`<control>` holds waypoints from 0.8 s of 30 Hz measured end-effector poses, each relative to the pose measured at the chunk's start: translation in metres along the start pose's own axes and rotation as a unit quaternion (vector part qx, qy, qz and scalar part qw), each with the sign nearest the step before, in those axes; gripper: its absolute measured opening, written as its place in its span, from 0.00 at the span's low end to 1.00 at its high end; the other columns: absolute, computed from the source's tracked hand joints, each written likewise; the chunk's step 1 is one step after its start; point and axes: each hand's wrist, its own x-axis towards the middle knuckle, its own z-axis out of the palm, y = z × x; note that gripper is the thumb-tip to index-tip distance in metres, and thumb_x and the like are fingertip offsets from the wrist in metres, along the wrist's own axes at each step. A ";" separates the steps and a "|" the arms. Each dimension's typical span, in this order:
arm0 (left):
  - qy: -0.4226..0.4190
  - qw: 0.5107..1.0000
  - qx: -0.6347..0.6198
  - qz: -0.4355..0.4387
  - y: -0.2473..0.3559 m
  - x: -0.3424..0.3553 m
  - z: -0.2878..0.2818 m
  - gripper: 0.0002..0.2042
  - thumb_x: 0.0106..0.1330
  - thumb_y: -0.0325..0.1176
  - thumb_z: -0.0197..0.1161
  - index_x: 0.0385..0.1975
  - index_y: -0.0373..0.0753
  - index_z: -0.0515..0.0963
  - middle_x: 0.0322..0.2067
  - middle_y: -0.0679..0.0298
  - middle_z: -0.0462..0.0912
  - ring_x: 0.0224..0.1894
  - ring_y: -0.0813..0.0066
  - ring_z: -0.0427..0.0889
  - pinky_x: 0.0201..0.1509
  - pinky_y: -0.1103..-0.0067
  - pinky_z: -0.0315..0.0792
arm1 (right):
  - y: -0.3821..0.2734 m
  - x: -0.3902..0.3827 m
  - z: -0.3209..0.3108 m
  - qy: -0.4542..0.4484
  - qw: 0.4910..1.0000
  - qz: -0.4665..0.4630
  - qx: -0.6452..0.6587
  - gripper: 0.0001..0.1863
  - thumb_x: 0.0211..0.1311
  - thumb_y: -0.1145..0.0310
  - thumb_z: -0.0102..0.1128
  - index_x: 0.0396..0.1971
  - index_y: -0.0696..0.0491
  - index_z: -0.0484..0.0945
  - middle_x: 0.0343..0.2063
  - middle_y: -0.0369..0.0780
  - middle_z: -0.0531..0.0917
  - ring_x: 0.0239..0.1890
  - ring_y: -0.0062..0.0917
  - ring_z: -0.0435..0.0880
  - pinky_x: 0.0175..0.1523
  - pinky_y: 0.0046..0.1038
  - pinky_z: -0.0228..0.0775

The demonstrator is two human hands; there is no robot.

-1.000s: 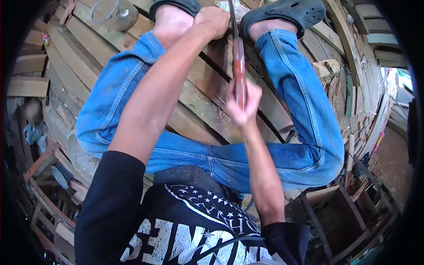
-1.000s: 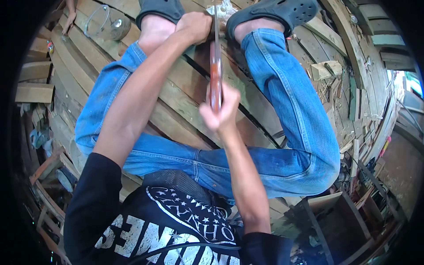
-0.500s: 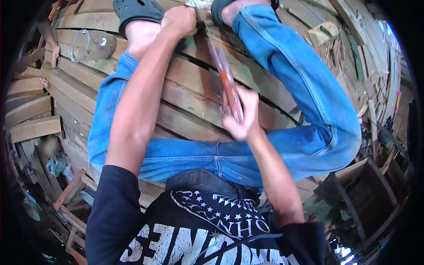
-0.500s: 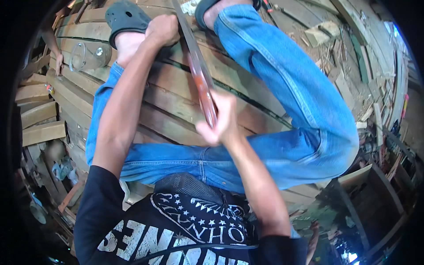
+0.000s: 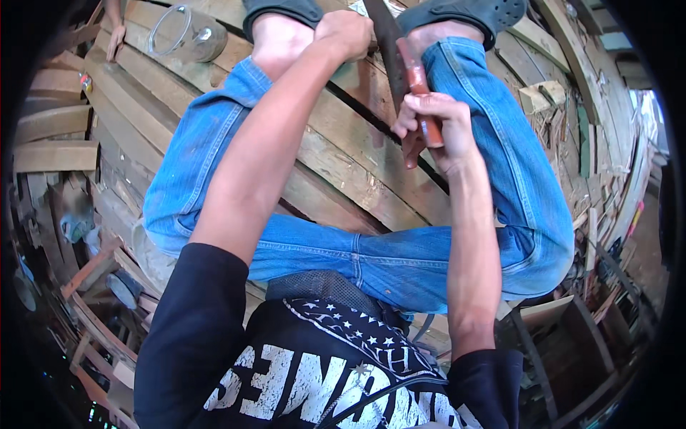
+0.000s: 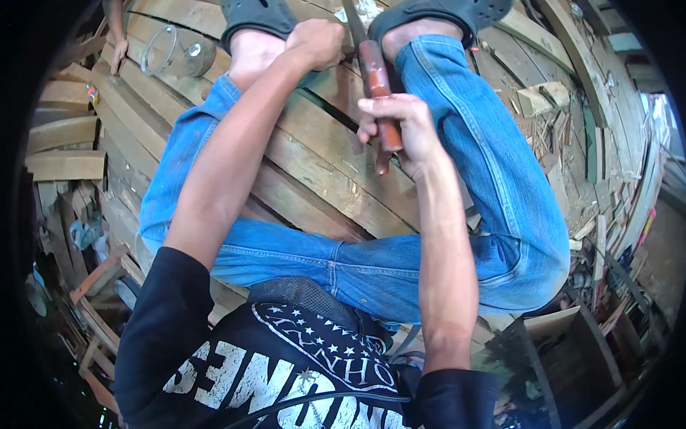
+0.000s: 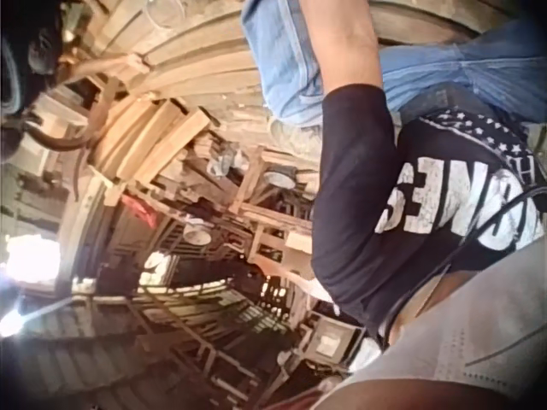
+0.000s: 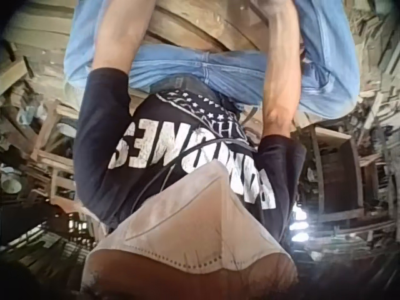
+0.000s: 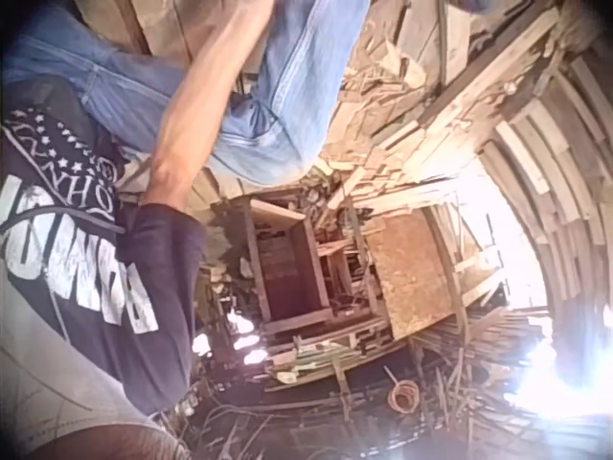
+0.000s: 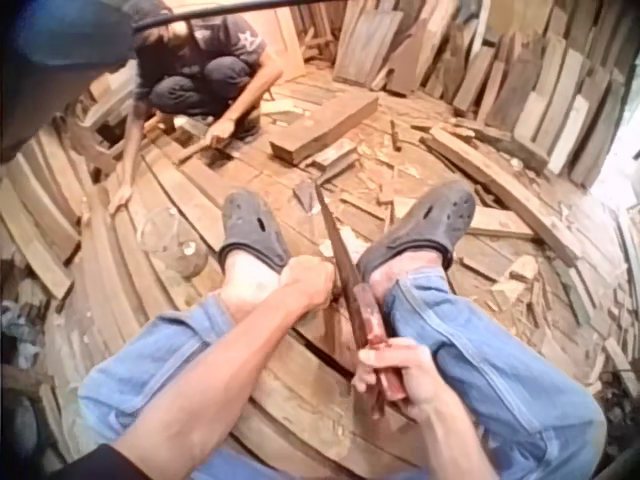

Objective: The person is sawing a piece of wood while sitting on a pile of wood scraps.

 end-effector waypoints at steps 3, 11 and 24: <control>-0.005 1.000 -0.013 -0.002 -0.001 0.000 0.000 0.10 0.55 0.31 0.59 0.34 0.39 0.84 0.37 0.54 0.85 0.42 0.60 0.84 0.44 0.68 0.78 | -0.027 0.003 0.014 0.030 0.994 0.045 -0.092 0.17 0.63 0.56 0.56 0.21 0.52 0.72 0.17 0.33 0.74 0.25 0.22 0.79 0.13 0.27 0.67; 0.026 0.999 -0.041 -0.009 -0.008 0.003 0.012 0.10 0.52 0.31 0.61 0.33 0.39 0.83 0.36 0.55 0.84 0.41 0.61 0.84 0.42 0.69 0.78 | -0.023 0.008 0.026 0.189 0.978 0.058 -0.065 0.30 0.65 0.40 0.46 0.19 0.53 0.68 0.15 0.35 0.69 0.18 0.23 0.71 0.28 0.24 0.66; 0.033 0.998 -0.051 -0.017 -0.004 0.002 0.011 0.09 0.54 0.31 0.61 0.34 0.42 0.84 0.38 0.60 0.85 0.43 0.65 0.84 0.43 0.70 0.79 | 0.015 0.011 0.030 0.222 0.964 0.034 -0.144 0.28 0.66 0.41 0.46 0.17 0.48 0.59 0.14 0.31 0.60 0.16 0.18 0.60 0.22 0.23 0.58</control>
